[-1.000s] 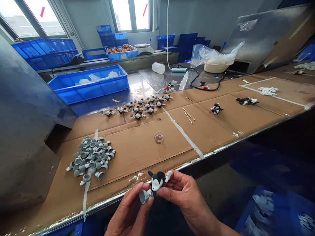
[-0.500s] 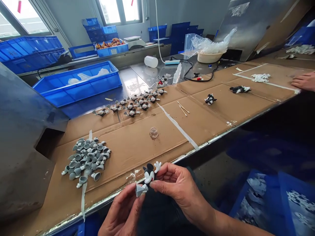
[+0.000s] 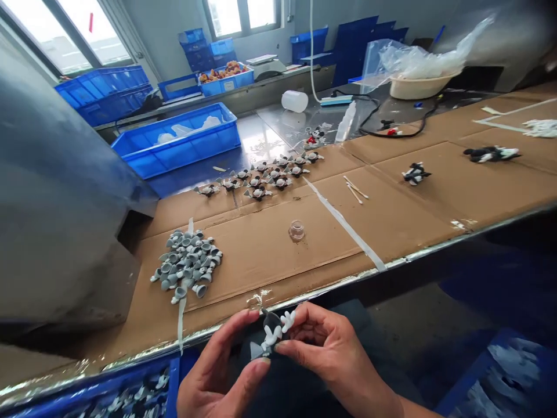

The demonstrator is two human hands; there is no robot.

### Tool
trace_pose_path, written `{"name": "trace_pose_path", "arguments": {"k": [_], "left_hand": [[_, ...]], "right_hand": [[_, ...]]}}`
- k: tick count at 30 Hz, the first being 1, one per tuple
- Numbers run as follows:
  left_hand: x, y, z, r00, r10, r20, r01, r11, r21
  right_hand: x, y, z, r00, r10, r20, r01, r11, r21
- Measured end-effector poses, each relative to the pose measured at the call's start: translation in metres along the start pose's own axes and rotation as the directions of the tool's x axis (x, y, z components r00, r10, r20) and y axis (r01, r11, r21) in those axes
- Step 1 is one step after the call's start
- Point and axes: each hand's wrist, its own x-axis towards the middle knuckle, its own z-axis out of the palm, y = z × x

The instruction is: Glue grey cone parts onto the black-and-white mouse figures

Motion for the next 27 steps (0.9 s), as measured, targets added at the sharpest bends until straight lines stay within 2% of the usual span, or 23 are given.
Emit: {"name": "trace_pose_path", "arguments": {"k": [2, 4, 6, 8, 11, 12, 14, 18, 20, 21, 22, 24, 27], "left_hand": [[-0.002, 0.002, -0.013, 0.999, 0.033, 0.043, -0.037, 0.995, 0.097], [-0.006, 0.005, -0.025, 0.989, 0.120, 0.087, -0.134, 0.973, 0.186], [-0.014, 0.009, -0.034, 0.974, 0.185, 0.133, -0.213, 0.948, 0.236], [-0.024, 0.012, -0.043, 0.970, 0.196, 0.147, -0.229, 0.938, 0.260], [-0.042, 0.013, -0.066, 0.988, 0.134, 0.079, -0.153, 0.924, 0.350], [-0.048, 0.012, -0.080, 0.995, 0.093, 0.035, -0.099, 0.912, 0.397], [-0.060, 0.004, -0.120, 0.995, 0.012, -0.095, 0.035, 0.876, 0.480], [-0.080, -0.037, -0.228, 0.941, -0.059, -0.333, 0.251, 0.783, 0.569], [-0.088, -0.065, -0.274, 0.919, -0.089, -0.385, 0.332, 0.700, 0.632], [-0.092, -0.080, -0.290, 0.917, -0.114, -0.382, 0.357, 0.658, 0.663], [-0.097, -0.095, -0.302, 0.920, -0.141, -0.366, 0.370, 0.618, 0.694], [-0.105, -0.120, -0.312, 0.931, -0.185, -0.315, 0.364, 0.549, 0.752], [-0.114, -0.148, -0.308, 0.949, -0.215, -0.230, 0.309, 0.488, 0.817]], "right_hand": [[-0.005, 0.010, 0.003, 0.998, -0.027, 0.053, 0.034, 0.992, -0.120], [-0.011, 0.021, 0.004, 0.988, -0.073, 0.134, 0.105, 0.963, -0.250], [-0.014, 0.033, 0.006, 0.965, -0.108, 0.238, 0.189, 0.918, -0.349], [-0.015, 0.044, 0.011, 0.936, -0.116, 0.332, 0.249, 0.886, -0.391], [-0.014, 0.059, 0.024, 0.880, -0.135, 0.455, 0.336, 0.854, -0.397], [-0.014, 0.062, 0.028, 0.863, -0.141, 0.486, 0.363, 0.841, -0.401], [-0.014, 0.068, 0.036, 0.840, -0.124, 0.528, 0.386, 0.821, -0.421], [-0.015, 0.072, 0.037, 0.868, 0.010, 0.496, 0.272, 0.827, -0.493], [-0.014, 0.074, 0.033, 0.890, 0.074, 0.451, 0.188, 0.840, -0.509], [-0.014, 0.074, 0.031, 0.900, 0.098, 0.425, 0.151, 0.845, -0.514], [-0.013, 0.075, 0.030, 0.909, 0.115, 0.401, 0.120, 0.848, -0.516], [-0.012, 0.075, 0.027, 0.924, 0.135, 0.358, 0.080, 0.847, -0.526], [-0.010, 0.074, 0.024, 0.936, 0.142, 0.321, 0.057, 0.840, -0.539]]}}
